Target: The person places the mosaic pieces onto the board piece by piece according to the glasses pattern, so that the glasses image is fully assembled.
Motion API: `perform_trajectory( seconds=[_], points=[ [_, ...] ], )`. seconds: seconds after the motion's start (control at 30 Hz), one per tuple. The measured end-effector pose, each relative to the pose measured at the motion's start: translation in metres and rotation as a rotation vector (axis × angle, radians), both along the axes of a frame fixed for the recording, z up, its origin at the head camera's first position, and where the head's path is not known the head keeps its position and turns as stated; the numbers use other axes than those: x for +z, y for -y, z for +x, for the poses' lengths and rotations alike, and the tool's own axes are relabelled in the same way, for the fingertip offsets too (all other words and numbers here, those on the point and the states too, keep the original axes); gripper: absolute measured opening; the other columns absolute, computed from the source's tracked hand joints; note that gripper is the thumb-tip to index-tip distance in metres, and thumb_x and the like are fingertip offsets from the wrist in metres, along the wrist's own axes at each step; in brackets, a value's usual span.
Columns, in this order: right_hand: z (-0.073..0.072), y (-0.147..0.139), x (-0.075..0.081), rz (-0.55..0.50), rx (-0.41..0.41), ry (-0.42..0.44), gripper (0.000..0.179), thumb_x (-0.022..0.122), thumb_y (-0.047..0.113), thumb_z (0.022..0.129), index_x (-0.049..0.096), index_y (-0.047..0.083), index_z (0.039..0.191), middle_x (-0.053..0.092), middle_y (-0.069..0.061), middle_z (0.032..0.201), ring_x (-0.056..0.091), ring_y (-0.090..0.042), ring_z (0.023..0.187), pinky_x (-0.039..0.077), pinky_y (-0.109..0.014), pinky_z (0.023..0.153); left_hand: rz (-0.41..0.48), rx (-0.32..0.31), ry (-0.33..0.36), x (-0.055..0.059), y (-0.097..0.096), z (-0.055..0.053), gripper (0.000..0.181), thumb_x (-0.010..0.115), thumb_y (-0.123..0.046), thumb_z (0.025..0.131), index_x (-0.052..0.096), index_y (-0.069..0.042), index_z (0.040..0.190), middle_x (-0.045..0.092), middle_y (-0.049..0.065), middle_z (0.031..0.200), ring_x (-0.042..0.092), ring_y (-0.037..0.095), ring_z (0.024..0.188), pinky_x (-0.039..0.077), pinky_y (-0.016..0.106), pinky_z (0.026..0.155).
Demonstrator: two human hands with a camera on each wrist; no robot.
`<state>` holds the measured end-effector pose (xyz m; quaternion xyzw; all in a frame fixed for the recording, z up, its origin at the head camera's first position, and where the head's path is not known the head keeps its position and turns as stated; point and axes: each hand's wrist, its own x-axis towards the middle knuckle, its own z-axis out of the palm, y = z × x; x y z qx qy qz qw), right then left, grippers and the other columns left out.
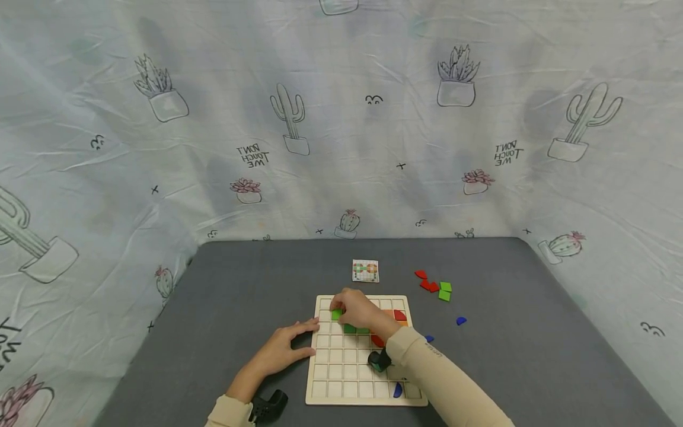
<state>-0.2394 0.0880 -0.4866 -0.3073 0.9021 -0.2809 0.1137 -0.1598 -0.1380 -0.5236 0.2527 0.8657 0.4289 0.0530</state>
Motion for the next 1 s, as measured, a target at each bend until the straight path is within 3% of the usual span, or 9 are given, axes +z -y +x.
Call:
perform_trajectory(
  seconds=[0.23, 0.4, 0.63, 0.87, 1.0],
  points=[
    [0.002, -0.006, 0.008, -0.066, -0.038, 0.062, 0.031, 0.075, 0.007, 0.08, 0.068, 0.007, 0.111, 0.061, -0.005, 0.102, 0.061, -0.021, 0.094, 0.057, -0.03, 0.079, -0.009, 0.005, 0.007, 0.0, 0.001, -0.001, 0.055, 0.07, -0.035, 0.084, 0.057, -0.011, 0.132, 0.047, 0.006, 0.144, 0.041, 0.032, 0.134, 0.028, 0.052, 0.115],
    [-0.001, -0.027, 0.021, -0.158, -0.085, 0.058, 0.029, 0.068, 0.008, 0.086, 0.065, 0.003, 0.115, 0.064, -0.011, 0.11, 0.06, -0.026, 0.1, 0.056, -0.04, 0.086, -0.011, 0.014, 0.001, 0.0, 0.001, -0.001, 0.054, 0.071, -0.034, 0.083, 0.058, -0.011, 0.131, 0.048, 0.005, 0.143, 0.041, 0.031, 0.134, 0.028, 0.052, 0.115],
    [-0.009, -0.081, 0.03, -0.226, -0.212, 0.049, 0.032, 0.068, 0.01, 0.088, 0.064, 0.0, 0.117, 0.064, -0.015, 0.114, 0.061, -0.029, 0.103, 0.055, -0.043, 0.089, -0.023, 0.021, 0.005, 0.001, 0.001, -0.001, 0.056, 0.072, -0.034, 0.083, 0.058, -0.011, 0.132, 0.048, 0.004, 0.144, 0.041, 0.03, 0.135, 0.028, 0.05, 0.115],
    [-0.016, -0.147, 0.02, -0.218, -0.365, -0.032, 0.031, 0.066, 0.012, 0.09, 0.063, -0.002, 0.118, 0.065, -0.019, 0.112, 0.062, -0.032, 0.1, 0.057, -0.043, 0.081, -0.018, 0.023, 0.002, 0.0, 0.0, -0.001, 0.055, 0.072, -0.034, 0.083, 0.058, -0.012, 0.132, 0.049, 0.003, 0.143, 0.041, 0.03, 0.135, 0.027, 0.051, 0.115],
    [-0.018, -0.179, 0.013, -0.214, -0.457, -0.035, 0.033, 0.065, 0.013, 0.09, 0.062, -0.002, 0.119, 0.065, -0.021, 0.111, 0.062, -0.035, 0.1, 0.058, -0.041, 0.077, -0.018, 0.021, 0.01, 0.001, 0.001, -0.001, 0.055, 0.071, -0.033, 0.083, 0.057, -0.012, 0.132, 0.048, 0.004, 0.144, 0.041, 0.031, 0.135, 0.027, 0.051, 0.115]
  ],
)
